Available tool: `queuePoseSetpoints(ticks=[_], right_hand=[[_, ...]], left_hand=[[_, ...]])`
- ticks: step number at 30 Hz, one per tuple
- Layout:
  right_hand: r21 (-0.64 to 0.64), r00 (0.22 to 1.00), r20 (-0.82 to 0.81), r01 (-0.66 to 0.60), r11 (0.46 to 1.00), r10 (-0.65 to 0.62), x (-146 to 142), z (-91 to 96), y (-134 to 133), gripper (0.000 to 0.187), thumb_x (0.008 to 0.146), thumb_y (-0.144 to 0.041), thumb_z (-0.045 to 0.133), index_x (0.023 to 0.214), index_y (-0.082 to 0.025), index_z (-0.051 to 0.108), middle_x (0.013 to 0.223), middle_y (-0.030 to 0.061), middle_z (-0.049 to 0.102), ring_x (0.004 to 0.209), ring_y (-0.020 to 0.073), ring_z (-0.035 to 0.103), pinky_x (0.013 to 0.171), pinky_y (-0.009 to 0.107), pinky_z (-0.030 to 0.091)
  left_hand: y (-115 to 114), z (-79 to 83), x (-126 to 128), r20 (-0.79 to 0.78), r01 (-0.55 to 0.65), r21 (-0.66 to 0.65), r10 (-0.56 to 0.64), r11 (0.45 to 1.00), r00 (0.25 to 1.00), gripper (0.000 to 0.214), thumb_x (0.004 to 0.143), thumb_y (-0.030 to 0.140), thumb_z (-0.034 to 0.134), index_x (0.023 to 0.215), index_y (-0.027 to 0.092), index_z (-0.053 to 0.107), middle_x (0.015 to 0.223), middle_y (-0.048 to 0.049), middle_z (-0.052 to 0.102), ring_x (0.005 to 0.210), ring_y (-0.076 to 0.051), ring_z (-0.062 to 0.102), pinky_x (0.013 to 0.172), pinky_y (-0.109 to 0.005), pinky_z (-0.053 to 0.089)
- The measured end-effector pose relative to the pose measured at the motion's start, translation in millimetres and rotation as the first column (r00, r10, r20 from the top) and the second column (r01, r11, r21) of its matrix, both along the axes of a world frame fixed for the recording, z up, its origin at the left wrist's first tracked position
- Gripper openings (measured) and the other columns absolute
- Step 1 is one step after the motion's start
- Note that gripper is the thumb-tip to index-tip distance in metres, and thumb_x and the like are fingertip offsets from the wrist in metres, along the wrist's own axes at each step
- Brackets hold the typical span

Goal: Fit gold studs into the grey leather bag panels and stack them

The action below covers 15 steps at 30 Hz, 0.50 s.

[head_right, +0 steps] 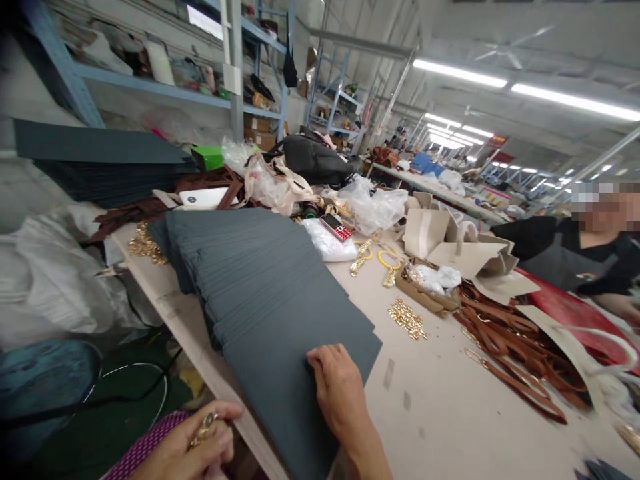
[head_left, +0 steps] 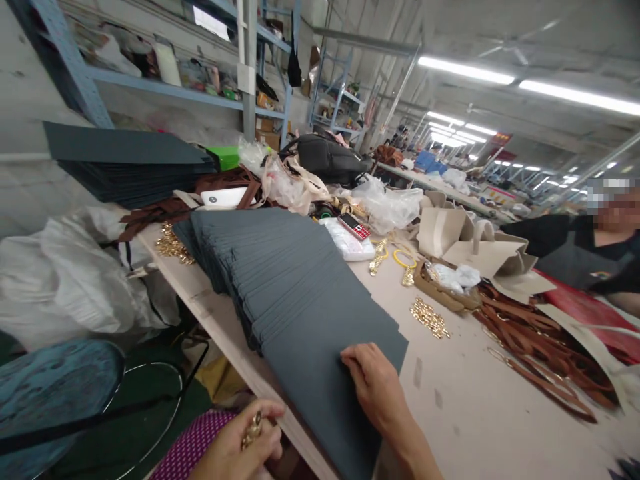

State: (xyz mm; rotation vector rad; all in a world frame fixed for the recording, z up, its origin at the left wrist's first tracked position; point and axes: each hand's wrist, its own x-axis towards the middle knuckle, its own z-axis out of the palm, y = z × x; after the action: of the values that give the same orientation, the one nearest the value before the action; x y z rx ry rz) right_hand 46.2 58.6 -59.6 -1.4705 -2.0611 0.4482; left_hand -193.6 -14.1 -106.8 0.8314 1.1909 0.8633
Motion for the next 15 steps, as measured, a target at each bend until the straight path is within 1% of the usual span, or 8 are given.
queuePoseSetpoints(ticks=[2, 4, 6, 8, 10, 13, 15], right_hand=[[-0.080, 1.000, 0.003, -0.026, 0.996, 0.026, 0, 2.4, -7, 0.018, 0.095, -0.022, 0.048, 0.085, -0.022, 0.063, 0.084, 0.0021, 0.065, 0.083, 0.0186, 0.057, 0.077, 0.030, 0.043], [-0.189, 0.999, -0.027, -0.030, 0.981, 0.025, 2, 4.5, -15, 0.016, 0.093, -0.022, 0.052, 0.083, -0.022, 0.064, 0.083, 0.0004, 0.065, 0.082, 0.0173, 0.058, 0.076, 0.028, 0.043], [-0.279, 0.997, -0.083, -0.019, 0.960, -0.005, 3, 5.6, -24, 0.015, 0.091, -0.023, 0.055, 0.082, -0.023, 0.066, 0.083, -0.0009, 0.066, 0.081, 0.0161, 0.059, 0.075, 0.027, 0.043], [-0.343, 0.988, -0.142, 0.008, 0.939, -0.061, 2, 5.9, -32, 0.014, 0.089, -0.024, 0.057, 0.081, -0.023, 0.068, 0.083, -0.0013, 0.068, 0.081, 0.0156, 0.061, 0.076, 0.026, 0.043], [-0.397, 0.977, -0.177, 0.041, 0.917, -0.120, 1, 6.5, -36, 0.014, 0.087, -0.026, 0.058, 0.082, -0.022, 0.070, 0.083, -0.0012, 0.069, 0.080, 0.0157, 0.062, 0.075, 0.026, 0.043], [-0.475, 0.961, -0.214, 0.056, 0.878, -0.177, -1, 8.7, -35, 0.014, 0.084, -0.028, 0.060, 0.083, -0.021, 0.072, 0.079, -0.0013, 0.070, 0.075, 0.0155, 0.061, 0.070, 0.025, 0.043], [-0.517, 0.951, -0.242, 0.044, 0.855, -0.195, -1, 10.3, -34, 0.014, 0.082, -0.028, 0.060, 0.081, -0.020, 0.072, 0.074, -0.0017, 0.068, 0.071, 0.0147, 0.059, 0.065, 0.024, 0.042]], left_hand=[[1, 0.9, 3, 0.089, -0.051, 0.025, 0.048, 0.998, 0.995, 0.045, 0.065, 0.058, 0.076, 0.091, 0.023, 0.066, 0.065, 0.0013, 0.063, 0.064, -0.019, 0.056, 0.066, -0.029, 0.043], [0, 5.4, 8, 0.199, -0.082, 0.013, 0.078, 0.997, 0.977, 0.036, 0.063, 0.052, 0.080, 0.083, 0.025, 0.067, 0.071, 0.0003, 0.068, 0.070, -0.022, 0.062, 0.074, -0.033, 0.048], [-3, 13.0, 13, 0.285, -0.062, -0.033, 0.069, 0.998, 0.956, 0.033, 0.064, 0.048, 0.081, 0.083, 0.025, 0.068, 0.077, -0.0016, 0.071, 0.073, -0.026, 0.066, 0.076, -0.038, 0.051], [-5, 22.6, 16, 0.330, 0.005, -0.081, 0.023, 0.997, 0.944, 0.040, 0.063, 0.045, 0.082, 0.093, 0.023, 0.068, 0.086, -0.0051, 0.074, 0.077, -0.028, 0.069, 0.075, -0.040, 0.053], [-5, 32.5, 20, 0.370, 0.083, -0.092, -0.044, 0.992, 0.928, 0.049, 0.064, 0.045, 0.082, 0.103, 0.019, 0.067, 0.096, -0.0093, 0.074, 0.087, -0.031, 0.069, 0.079, -0.043, 0.053], [1, 43.9, 27, 0.389, 0.187, -0.038, -0.158, 0.982, 0.908, 0.055, 0.070, 0.045, 0.077, 0.115, 0.017, 0.064, 0.110, -0.0115, 0.071, 0.102, -0.031, 0.065, 0.094, -0.045, 0.049], [6, 47.6, 32, 0.337, 0.225, 0.028, -0.221, 0.974, 0.915, 0.055, 0.074, 0.045, 0.073, 0.121, 0.019, 0.062, 0.118, -0.0103, 0.069, 0.108, -0.031, 0.063, 0.100, -0.045, 0.046]])
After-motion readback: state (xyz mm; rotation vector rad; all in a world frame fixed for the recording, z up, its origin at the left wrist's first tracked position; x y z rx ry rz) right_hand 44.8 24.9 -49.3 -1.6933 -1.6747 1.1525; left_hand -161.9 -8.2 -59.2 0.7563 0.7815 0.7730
